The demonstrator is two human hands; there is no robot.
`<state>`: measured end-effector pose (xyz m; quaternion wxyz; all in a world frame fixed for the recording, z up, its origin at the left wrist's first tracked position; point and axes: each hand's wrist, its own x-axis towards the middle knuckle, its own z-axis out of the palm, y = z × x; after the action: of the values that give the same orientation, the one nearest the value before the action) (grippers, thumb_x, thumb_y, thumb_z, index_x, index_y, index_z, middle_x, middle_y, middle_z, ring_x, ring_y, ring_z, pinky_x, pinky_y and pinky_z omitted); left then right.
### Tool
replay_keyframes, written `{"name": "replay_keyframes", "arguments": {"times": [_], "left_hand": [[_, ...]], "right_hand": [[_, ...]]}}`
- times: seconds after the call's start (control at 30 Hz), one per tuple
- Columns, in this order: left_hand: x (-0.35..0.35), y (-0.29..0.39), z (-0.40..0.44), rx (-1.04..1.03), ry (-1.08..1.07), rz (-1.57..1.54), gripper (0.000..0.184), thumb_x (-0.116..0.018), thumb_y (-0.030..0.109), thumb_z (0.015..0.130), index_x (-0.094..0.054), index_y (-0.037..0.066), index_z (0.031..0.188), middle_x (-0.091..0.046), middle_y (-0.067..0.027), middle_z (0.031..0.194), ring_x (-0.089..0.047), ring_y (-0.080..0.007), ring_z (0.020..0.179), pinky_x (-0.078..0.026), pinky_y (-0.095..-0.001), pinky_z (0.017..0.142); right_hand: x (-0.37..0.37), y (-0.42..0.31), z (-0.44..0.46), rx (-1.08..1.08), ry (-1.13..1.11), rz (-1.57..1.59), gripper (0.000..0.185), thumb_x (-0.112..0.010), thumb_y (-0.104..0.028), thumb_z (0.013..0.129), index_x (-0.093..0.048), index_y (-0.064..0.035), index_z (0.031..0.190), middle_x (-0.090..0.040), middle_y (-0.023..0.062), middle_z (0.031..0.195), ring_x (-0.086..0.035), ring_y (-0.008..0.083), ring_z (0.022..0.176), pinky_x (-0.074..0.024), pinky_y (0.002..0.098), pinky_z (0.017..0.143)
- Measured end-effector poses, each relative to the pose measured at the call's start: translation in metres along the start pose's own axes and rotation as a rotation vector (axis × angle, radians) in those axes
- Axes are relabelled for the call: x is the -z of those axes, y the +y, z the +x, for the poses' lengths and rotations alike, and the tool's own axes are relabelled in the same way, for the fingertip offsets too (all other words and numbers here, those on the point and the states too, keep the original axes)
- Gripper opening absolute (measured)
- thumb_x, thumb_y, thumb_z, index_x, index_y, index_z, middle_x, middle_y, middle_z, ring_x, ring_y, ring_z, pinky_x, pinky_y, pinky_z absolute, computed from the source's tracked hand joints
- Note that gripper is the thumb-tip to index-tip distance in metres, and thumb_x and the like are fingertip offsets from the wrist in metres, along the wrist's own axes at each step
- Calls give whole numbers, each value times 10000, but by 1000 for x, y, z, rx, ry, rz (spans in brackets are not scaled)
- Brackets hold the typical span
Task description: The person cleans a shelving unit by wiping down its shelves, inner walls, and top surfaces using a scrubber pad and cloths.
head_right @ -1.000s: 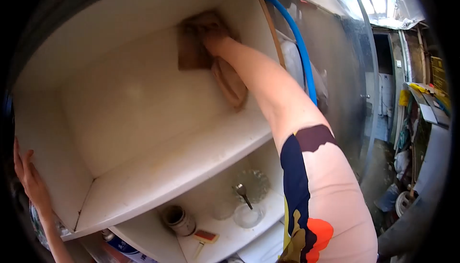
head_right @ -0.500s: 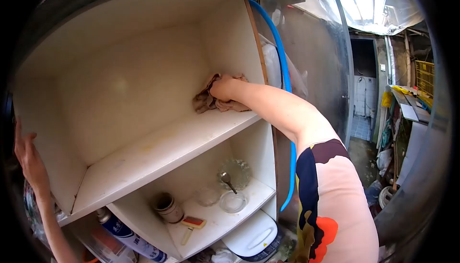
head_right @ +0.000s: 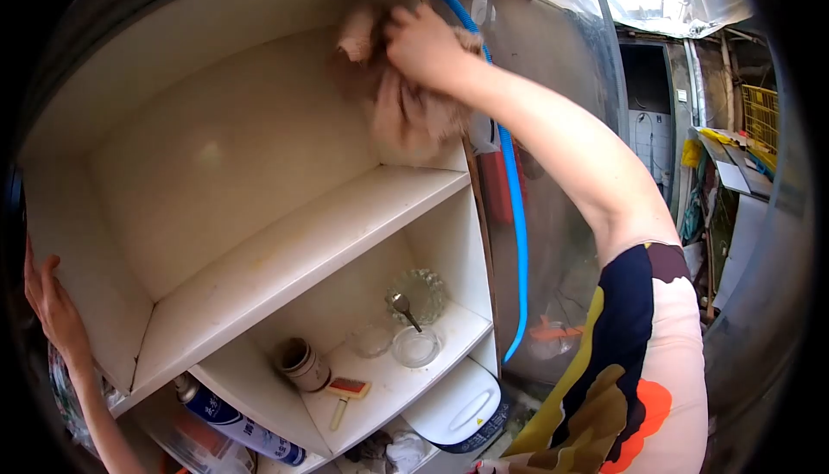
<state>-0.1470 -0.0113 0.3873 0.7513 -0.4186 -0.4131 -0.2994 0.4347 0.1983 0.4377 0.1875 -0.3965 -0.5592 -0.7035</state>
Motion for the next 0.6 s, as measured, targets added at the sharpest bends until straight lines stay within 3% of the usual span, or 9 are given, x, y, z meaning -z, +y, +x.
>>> {"name": "replay_keyframes", "arguments": {"times": [0.13, 0.3, 0.33, 0.43, 0.6], "left_hand": [[-2, -1, -3, 17, 18, -77, 242, -405, 16, 980, -590, 118, 1098, -416, -59, 1478, -414, -270, 1323, -398, -361, 1062], [0, 10, 4, 52, 14, -72, 242, -434, -63, 901, -586, 74, 1031, -417, -84, 1475, -429, -307, 1291, -412, -366, 1040], [6, 13, 6, 53, 8, -49, 242, -434, -63, 901, -586, 74, 1031, -417, -84, 1475, -429, -307, 1291, -412, -366, 1040], [25, 29, 18, 74, -22, -114, 296, -455, -129, 799, -588, 45, 998, -422, -104, 1462, -437, -333, 1263, -415, -385, 1015], [29, 39, 22, 144, -6, -71, 309, -469, -147, 757, -598, 34, 972, -426, -93, 1457, -437, -329, 1254, -435, -369, 988]], "right_hand": [[-5, -68, -76, 224, -195, 272, 117, -629, -208, 703, -715, -129, 711, -662, -41, 858, -529, 168, 1042, -424, 366, 790], [-2, -64, -67, 173, -228, 410, 103, -634, -165, 679, -698, -109, 737, -675, -20, 818, -573, 193, 998, -450, 353, 789], [-3, -58, -57, 130, -244, 398, 102, -635, -143, 672, -702, -118, 744, -680, -15, 890, -559, 194, 1044, -447, 348, 800], [-16, -43, -22, 13, -16, 269, 119, -639, -125, 669, -710, -137, 764, -659, -7, 992, -532, 219, 1063, -440, 351, 822], [-68, -49, 39, -218, 268, 212, 115, -619, -101, 695, -701, -105, 776, -624, 27, 1080, -515, 246, 1072, -453, 368, 827]]}}
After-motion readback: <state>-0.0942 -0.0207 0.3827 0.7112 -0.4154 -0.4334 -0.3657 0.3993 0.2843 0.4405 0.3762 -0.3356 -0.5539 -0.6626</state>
